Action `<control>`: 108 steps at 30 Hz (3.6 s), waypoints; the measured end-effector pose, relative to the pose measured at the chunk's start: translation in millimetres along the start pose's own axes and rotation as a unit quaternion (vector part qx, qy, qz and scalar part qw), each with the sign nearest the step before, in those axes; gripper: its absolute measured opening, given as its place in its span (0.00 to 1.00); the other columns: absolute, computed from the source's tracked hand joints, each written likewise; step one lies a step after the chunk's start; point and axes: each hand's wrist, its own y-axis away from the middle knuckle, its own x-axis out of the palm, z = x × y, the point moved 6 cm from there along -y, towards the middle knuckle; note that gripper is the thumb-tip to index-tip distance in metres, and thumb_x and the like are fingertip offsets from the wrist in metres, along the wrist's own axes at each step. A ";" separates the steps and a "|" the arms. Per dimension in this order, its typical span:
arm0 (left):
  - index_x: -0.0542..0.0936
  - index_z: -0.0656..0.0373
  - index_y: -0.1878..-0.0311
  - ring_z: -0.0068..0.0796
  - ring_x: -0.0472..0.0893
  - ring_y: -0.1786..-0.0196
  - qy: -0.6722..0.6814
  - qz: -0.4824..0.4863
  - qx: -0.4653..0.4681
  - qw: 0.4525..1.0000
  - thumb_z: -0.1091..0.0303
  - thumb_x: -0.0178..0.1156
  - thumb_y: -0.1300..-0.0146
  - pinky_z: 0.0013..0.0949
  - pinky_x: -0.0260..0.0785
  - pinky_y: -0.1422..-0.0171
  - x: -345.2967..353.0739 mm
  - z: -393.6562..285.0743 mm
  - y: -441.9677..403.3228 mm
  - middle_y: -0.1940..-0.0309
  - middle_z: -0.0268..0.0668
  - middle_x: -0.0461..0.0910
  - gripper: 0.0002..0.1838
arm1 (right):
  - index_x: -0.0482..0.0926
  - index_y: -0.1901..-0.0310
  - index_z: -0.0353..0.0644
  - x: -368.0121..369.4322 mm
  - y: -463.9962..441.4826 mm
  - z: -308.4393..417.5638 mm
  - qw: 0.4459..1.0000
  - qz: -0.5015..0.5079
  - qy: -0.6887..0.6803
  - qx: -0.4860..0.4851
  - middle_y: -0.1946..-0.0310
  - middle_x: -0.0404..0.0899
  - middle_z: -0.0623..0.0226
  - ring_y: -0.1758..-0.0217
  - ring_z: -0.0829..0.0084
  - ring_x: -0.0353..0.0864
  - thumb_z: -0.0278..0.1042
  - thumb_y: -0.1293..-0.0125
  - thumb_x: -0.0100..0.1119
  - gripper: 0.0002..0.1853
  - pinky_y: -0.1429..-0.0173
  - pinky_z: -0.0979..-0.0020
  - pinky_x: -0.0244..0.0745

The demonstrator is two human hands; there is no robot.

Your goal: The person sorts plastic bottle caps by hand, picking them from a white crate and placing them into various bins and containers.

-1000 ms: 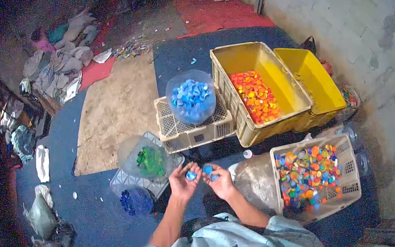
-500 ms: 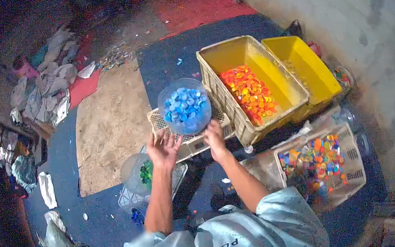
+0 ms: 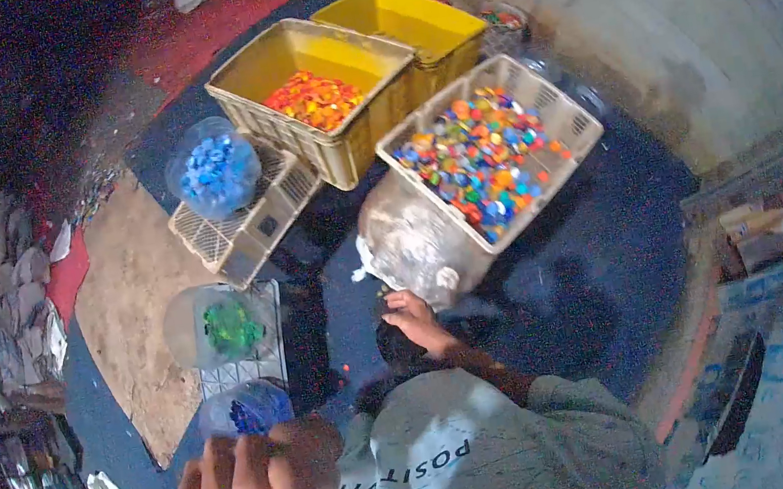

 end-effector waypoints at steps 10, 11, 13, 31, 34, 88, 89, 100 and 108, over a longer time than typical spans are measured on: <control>0.72 0.60 0.78 0.29 0.71 0.77 0.200 0.190 0.007 0.961 0.60 0.54 0.32 0.48 0.74 0.42 100.9 107.6 38.2 0.84 0.35 0.67 0.19 | 0.70 0.45 0.37 -116.9 65.3 12.3 0.998 -0.026 -0.012 -0.053 0.49 0.77 0.54 0.52 0.67 0.78 0.28 0.44 0.64 0.24 0.49 0.66 0.75; 0.72 0.60 0.79 0.29 0.71 0.78 0.199 0.192 0.013 0.961 0.60 0.54 0.32 0.48 0.74 0.42 105.3 123.6 39.6 0.85 0.35 0.68 0.20 | 0.70 0.45 0.38 -131.3 70.2 11.5 0.999 -0.024 -0.006 -0.048 0.48 0.76 0.54 0.52 0.67 0.77 0.28 0.44 0.63 0.24 0.48 0.66 0.74; 0.73 0.61 0.80 0.30 0.71 0.79 0.197 0.192 0.031 0.961 0.60 0.54 0.32 0.49 0.74 0.41 111.3 160.4 44.0 0.85 0.36 0.68 0.20 | 0.69 0.43 0.38 -164.0 73.3 8.2 0.999 -0.010 -0.010 -0.050 0.47 0.74 0.53 0.51 0.67 0.76 0.30 0.44 0.64 0.26 0.47 0.66 0.73; 0.75 0.64 0.82 0.29 0.68 0.83 -0.012 0.060 -0.037 0.997 0.65 0.53 0.32 0.51 0.74 0.42 126.1 464.0 33.9 0.88 0.37 0.66 0.21 | 0.68 0.41 0.40 -465.4 4.7 45.4 0.996 0.068 0.019 -0.063 0.45 0.74 0.56 0.53 0.70 0.78 0.30 0.43 0.62 0.26 0.50 0.67 0.73; 0.75 0.62 0.82 0.28 0.70 0.83 -0.055 0.075 -0.042 0.995 0.66 0.52 0.31 0.46 0.75 0.45 112.4 477.2 30.3 0.87 0.36 0.67 0.21 | 0.68 0.41 0.40 -456.9 -22.4 51.6 0.989 0.122 -0.003 -0.077 0.45 0.74 0.56 0.53 0.71 0.78 0.31 0.43 0.63 0.27 0.52 0.69 0.74; 0.74 0.66 0.56 0.55 0.80 0.54 -0.724 -0.626 -0.282 0.065 0.73 0.63 0.52 0.46 0.70 0.46 -288.0 390.2 262.9 0.59 0.54 0.81 0.18 | 0.68 0.46 0.35 -381.6 -291.5 109.7 0.939 0.329 -0.040 0.093 0.56 0.80 0.58 0.52 0.72 0.79 0.21 0.42 0.63 0.23 0.45 0.72 0.74; 0.73 0.66 0.56 0.56 0.80 0.54 -0.725 -0.618 -0.302 0.045 0.74 0.63 0.52 0.48 0.70 0.46 -290.7 390.3 261.1 0.59 0.56 0.80 0.18 | 0.69 0.46 0.36 -391.6 -292.1 110.5 0.930 0.320 -0.099 0.150 0.56 0.79 0.58 0.53 0.71 0.80 0.21 0.41 0.62 0.21 0.47 0.71 0.75; 0.70 0.66 0.58 0.61 0.80 0.59 -0.739 -0.548 -0.390 -0.029 0.70 0.61 0.48 0.53 0.71 0.53 -309.2 391.1 282.2 0.66 0.59 0.80 0.16 | 0.71 0.48 0.44 -418.7 -292.5 111.4 0.846 0.336 -0.313 0.271 0.59 0.79 0.65 0.57 0.70 0.79 0.26 0.35 0.58 0.15 0.54 0.67 0.75; 0.74 0.62 0.59 0.58 0.81 0.59 -0.744 -0.542 -0.389 -0.039 0.69 0.61 0.47 0.54 0.72 0.54 -309.8 387.0 286.6 0.67 0.56 0.81 0.13 | 0.71 0.45 0.43 -414.3 -289.3 110.2 0.830 0.359 -0.323 0.279 0.57 0.79 0.66 0.55 0.71 0.79 0.27 0.35 0.57 0.16 0.53 0.67 0.75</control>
